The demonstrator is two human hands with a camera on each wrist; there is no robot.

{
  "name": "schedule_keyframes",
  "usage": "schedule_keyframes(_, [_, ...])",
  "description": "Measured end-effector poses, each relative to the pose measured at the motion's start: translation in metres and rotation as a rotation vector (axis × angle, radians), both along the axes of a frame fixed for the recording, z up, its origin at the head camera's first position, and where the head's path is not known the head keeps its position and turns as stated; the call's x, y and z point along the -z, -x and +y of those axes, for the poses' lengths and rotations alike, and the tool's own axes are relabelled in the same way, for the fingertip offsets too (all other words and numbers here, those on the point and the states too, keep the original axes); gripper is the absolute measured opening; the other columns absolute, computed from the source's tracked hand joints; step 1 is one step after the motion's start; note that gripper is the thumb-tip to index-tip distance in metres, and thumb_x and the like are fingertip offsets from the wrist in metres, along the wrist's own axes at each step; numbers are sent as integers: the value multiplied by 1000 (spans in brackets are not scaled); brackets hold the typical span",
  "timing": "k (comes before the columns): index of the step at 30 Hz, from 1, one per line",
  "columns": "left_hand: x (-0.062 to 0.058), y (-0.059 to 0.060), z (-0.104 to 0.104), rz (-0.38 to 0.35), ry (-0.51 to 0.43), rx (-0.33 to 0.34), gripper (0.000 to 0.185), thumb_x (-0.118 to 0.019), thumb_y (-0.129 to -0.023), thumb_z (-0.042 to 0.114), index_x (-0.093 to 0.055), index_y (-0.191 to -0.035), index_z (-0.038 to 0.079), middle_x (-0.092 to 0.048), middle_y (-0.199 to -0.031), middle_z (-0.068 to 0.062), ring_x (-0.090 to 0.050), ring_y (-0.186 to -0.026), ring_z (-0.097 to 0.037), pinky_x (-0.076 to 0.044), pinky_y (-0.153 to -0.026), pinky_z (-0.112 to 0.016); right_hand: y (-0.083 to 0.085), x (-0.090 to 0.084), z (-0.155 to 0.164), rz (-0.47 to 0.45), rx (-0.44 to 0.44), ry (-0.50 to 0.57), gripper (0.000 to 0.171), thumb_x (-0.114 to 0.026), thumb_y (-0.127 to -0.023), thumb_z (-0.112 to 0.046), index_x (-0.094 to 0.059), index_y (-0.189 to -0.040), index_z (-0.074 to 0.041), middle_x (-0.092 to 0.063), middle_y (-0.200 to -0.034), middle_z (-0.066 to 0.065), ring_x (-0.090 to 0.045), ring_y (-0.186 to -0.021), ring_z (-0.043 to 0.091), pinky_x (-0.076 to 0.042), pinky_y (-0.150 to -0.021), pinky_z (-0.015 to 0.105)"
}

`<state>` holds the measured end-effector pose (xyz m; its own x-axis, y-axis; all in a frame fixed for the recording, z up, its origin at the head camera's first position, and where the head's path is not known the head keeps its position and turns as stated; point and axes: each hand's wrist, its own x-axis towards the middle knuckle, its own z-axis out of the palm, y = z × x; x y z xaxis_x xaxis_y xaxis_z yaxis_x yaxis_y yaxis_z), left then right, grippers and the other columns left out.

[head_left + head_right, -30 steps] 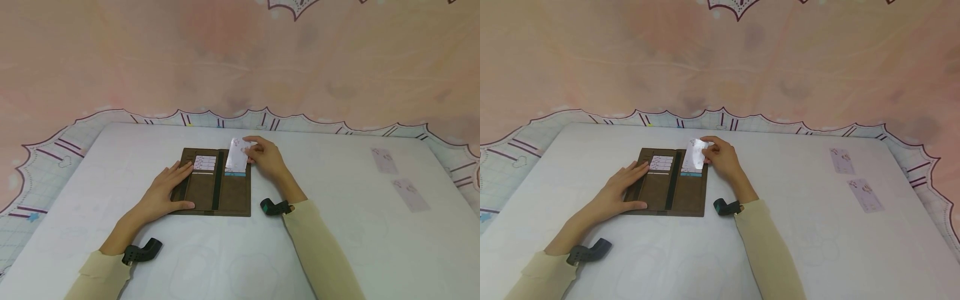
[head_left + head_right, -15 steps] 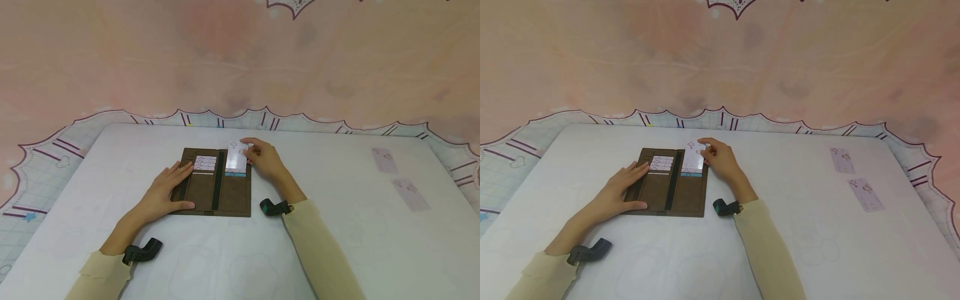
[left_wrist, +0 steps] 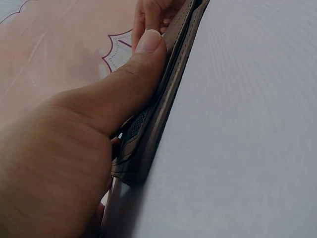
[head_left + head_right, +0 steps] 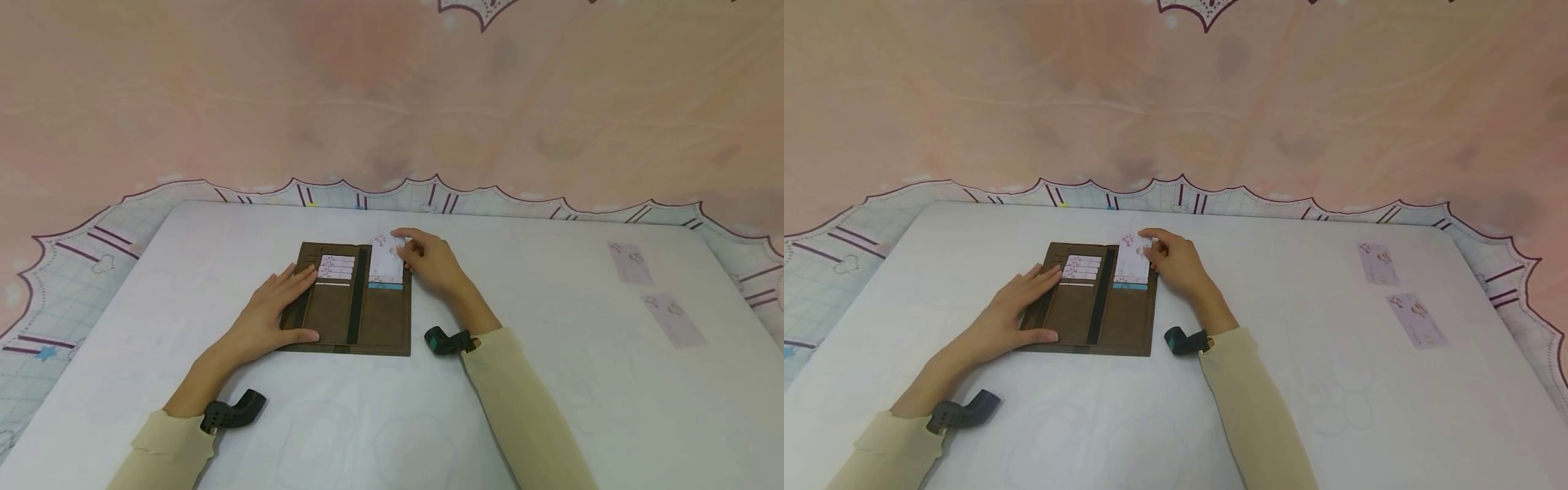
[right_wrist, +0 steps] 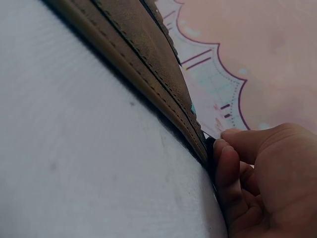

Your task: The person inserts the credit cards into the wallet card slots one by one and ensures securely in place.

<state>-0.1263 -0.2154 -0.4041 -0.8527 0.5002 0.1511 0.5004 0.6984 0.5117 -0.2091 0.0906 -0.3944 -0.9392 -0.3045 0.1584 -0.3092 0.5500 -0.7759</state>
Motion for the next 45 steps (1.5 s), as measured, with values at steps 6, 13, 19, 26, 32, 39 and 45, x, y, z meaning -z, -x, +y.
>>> schedule_keyframes(6, [0,0,0,0,3,-4,95,-78,-75,46,-32,-150,10,-28,-155,-10,-11,-144,-34,-5,-115,-50,-1,1,0,-5,-1,-9,33,-57,-97,-14,-59,-129,-14,-61,-82,4,-55,-68,18,-44,-62,28])
schedule_keyframes(13, [-1,-1,0,-2,0,0,95,-78,-75,46,-32,-150,10,-28,-155,-10,-10,-144,-34,-5,-115,-49,0,0,-1,-8,2,-7,33,-58,-96,-14,-59,-129,-14,-60,-84,5,-55,-69,18,-46,-62,28])
schedule_keyframes(19, [-2,-1,0,-8,2,-6,95,-78,-75,46,-31,-150,11,-28,-154,-12,-10,-144,-33,-5,-115,-49,-1,-1,-2,-23,7,-29,32,-57,-97,-15,-59,-129,-15,-59,-86,5,-54,-71,18,-46,-63,28])
schedule_keyframes(26, [-1,0,0,13,9,5,97,-78,-74,48,-31,-150,9,-28,-154,-11,-11,-144,-34,-6,-115,-49,-3,-4,-4,-25,6,-52,33,-57,-97,-15,-59,-129,-14,-58,-86,6,-53,-73,19,-45,-63,28])
schedule_keyframes(32, [-1,0,0,35,32,13,106,-80,-68,53,-29,-151,9,-27,-155,-11,-12,-143,-35,-6,-115,-50,-2,-3,-4,-31,11,-38,31,-58,-96,-14,-60,-127,-12,-58,-87,6,-53,-72,18,-46,-63,27])
schedule_keyframes(39, [0,0,0,58,37,10,109,-82,-66,53,-29,-151,9,-27,-155,-11,-12,-143,-36,-6,-115,-51,-2,-3,-4,-33,10,-23,30,-59,-95,-13,-61,-125,-11,-57,-87,6,-53,-73,18,-46,-64,27])
schedule_keyframes(45, [-1,0,1,70,25,22,106,-82,-67,51,-31,-150,10,-28,-155,-12,-13,-143,-37,-7,-114,-53,-2,-2,-2,-32,2,-22,28,-60,-95,-13,-62,-123,-11,-56,-86,5,-52,-72,18,-45,-63,27])
